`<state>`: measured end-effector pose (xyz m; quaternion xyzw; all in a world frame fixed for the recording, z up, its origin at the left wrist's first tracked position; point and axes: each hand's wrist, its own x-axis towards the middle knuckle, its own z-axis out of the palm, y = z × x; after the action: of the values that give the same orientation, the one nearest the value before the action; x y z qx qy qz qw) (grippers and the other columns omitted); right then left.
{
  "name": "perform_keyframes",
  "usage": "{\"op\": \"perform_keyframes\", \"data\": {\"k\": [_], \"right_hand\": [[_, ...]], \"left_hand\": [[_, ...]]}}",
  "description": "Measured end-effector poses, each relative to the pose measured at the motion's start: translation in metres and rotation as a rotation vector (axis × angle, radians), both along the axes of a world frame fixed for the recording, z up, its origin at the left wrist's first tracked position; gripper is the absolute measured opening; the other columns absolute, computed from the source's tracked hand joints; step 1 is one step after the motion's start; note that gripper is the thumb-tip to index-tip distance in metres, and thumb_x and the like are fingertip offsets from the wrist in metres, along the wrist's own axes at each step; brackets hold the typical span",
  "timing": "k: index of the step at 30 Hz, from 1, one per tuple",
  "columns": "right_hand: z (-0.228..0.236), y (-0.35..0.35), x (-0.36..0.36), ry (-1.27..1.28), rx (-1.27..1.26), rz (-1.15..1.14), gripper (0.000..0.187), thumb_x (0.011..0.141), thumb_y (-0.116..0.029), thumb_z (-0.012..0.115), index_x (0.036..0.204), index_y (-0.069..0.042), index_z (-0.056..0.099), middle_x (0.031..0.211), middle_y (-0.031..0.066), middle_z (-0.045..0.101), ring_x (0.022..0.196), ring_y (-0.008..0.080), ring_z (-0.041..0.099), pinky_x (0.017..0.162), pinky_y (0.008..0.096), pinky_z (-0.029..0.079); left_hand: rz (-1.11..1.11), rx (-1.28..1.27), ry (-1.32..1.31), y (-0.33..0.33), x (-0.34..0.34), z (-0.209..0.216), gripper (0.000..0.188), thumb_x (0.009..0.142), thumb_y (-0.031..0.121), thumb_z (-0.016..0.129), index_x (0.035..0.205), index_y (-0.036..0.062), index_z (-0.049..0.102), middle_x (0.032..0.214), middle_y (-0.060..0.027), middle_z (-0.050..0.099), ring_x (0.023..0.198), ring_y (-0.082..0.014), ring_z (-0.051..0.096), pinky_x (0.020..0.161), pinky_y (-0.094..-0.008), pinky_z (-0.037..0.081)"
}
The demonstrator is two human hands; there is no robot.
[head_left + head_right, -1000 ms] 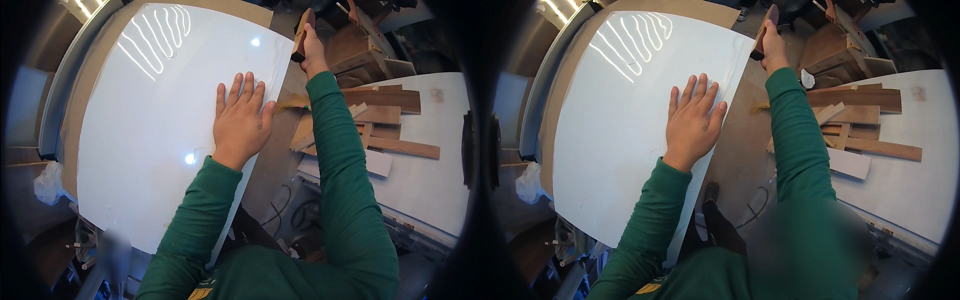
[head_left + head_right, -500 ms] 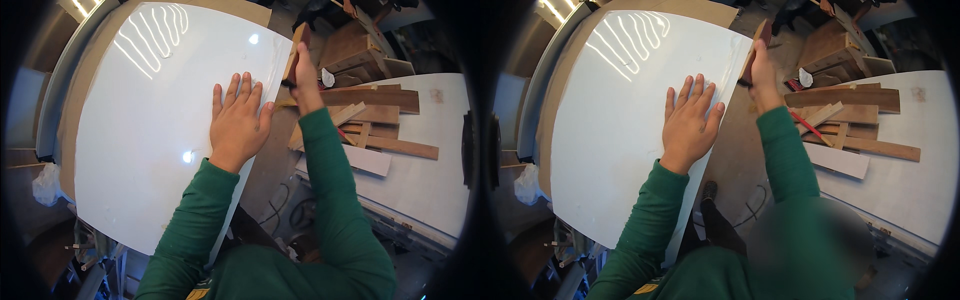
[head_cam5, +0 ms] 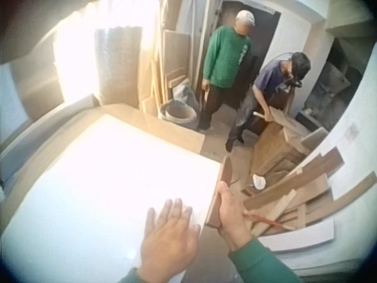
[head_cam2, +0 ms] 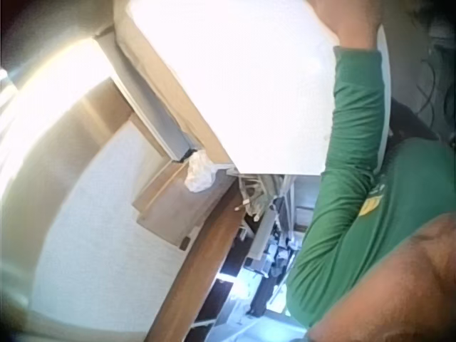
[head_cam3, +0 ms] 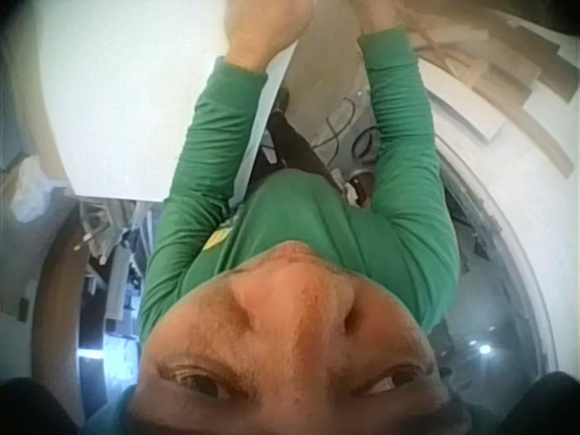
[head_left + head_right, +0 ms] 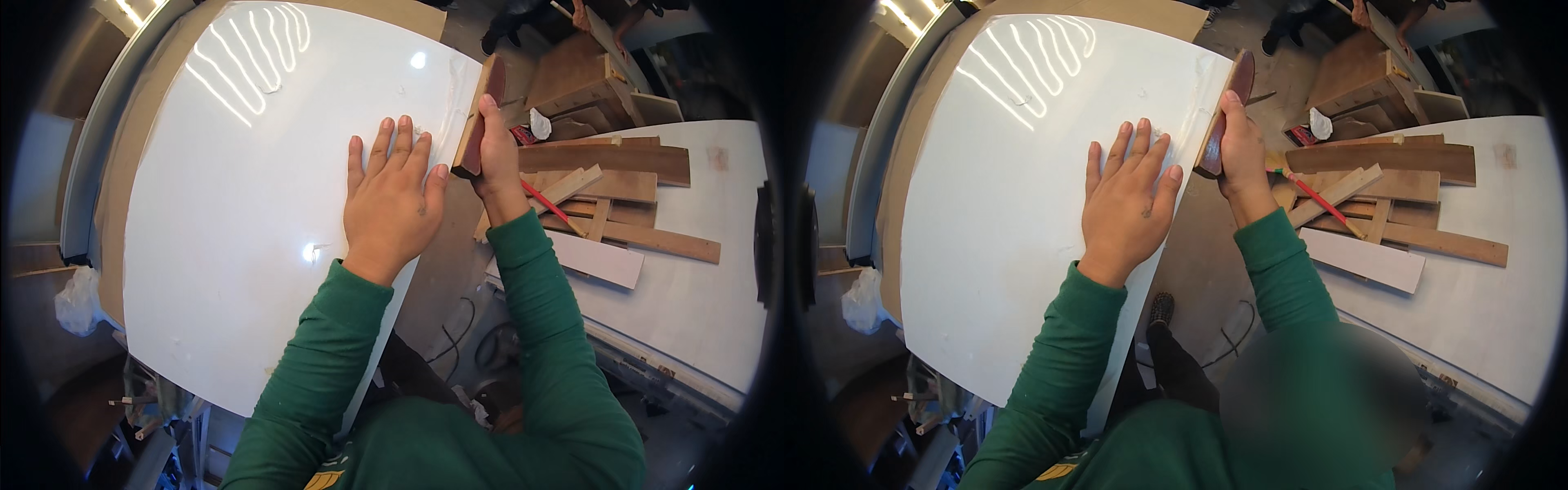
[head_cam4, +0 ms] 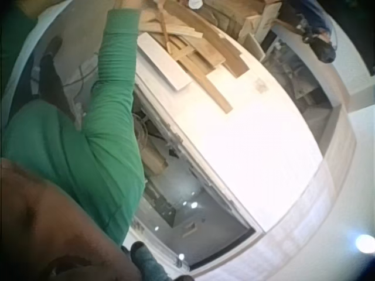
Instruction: The person uses a wooden block with sandpaper to smooth the edge of a white paneled surface, repeatedly sliding the block along the edge and occasionally adjusting a screw on the block by hand.
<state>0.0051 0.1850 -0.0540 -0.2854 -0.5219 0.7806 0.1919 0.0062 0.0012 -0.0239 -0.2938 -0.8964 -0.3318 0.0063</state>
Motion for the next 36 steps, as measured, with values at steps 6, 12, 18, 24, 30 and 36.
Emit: {"op": "perform_keyframes", "data": {"k": [6,12,18,24,30,36], "right_hand": [[-0.008,0.140,-0.066,-0.150,0.115,-0.119,0.049,0.100,-0.044,0.062,0.126,-0.002,0.061,0.113,0.0094,0.071,0.096,0.0220,0.071,0.087,0.0363,0.056],[-0.020,0.045,-0.024,0.051,0.117,0.019,0.053,0.101,-0.040,0.061,0.136,0.000,0.057,0.124,0.0082,0.067,0.112,0.0185,0.065,0.098,0.0324,0.050],[0.018,0.105,-0.070,-0.064,0.053,-0.150,0.065,0.097,-0.048,0.063,0.135,0.005,0.057,0.124,0.0131,0.065,0.111,0.0208,0.063,0.094,0.0360,0.051],[-0.021,0.057,-0.031,0.082,0.131,-0.030,0.053,0.098,-0.045,0.063,0.130,-0.002,0.059,0.116,0.0091,0.070,0.101,0.0231,0.069,0.090,0.0369,0.054],[0.011,0.125,-0.067,-0.037,0.049,-0.117,0.050,0.099,-0.044,0.062,0.128,-0.003,0.060,0.114,0.0088,0.071,0.100,0.0228,0.070,0.090,0.0373,0.055],[-0.016,0.021,-0.011,0.016,0.111,-0.033,0.052,0.101,-0.045,0.057,0.120,0.003,0.065,0.115,0.0098,0.068,0.106,0.0174,0.064,0.093,0.0306,0.049]], "left_hand": [[-0.049,0.047,0.016,0.021,0.007,0.006,0.047,0.104,0.036,0.048,0.141,0.0093,0.061,0.155,-0.0145,0.050,0.150,-0.0294,0.037,0.126,-0.0496,0.013],[0.001,0.003,0.006,0.004,0.000,0.003,0.046,0.104,0.035,0.048,0.141,0.0094,0.061,0.155,-0.0142,0.050,0.150,-0.0292,0.036,0.126,-0.0495,0.013],[-0.034,0.037,-0.002,0.015,0.005,0.006,0.047,0.104,0.036,0.048,0.141,0.0095,0.061,0.155,-0.0138,0.050,0.150,-0.0285,0.037,0.126,-0.0488,0.012],[-0.001,-0.007,-0.014,0.008,0.001,0.004,0.047,0.104,0.037,0.049,0.140,0.0093,0.062,0.154,-0.0142,0.051,0.150,-0.0288,0.037,0.126,-0.0487,0.013],[-0.037,0.069,0.013,0.019,0.007,0.007,0.047,0.104,0.037,0.048,0.139,0.0091,0.062,0.154,-0.0146,0.051,0.150,-0.0295,0.037,0.126,-0.0495,0.013],[0.009,0.000,-0.002,0.005,0.002,0.000,0.047,0.104,0.038,0.048,0.139,0.0092,0.062,0.154,-0.0148,0.051,0.150,-0.0292,0.036,0.126,-0.0497,0.013]]}}
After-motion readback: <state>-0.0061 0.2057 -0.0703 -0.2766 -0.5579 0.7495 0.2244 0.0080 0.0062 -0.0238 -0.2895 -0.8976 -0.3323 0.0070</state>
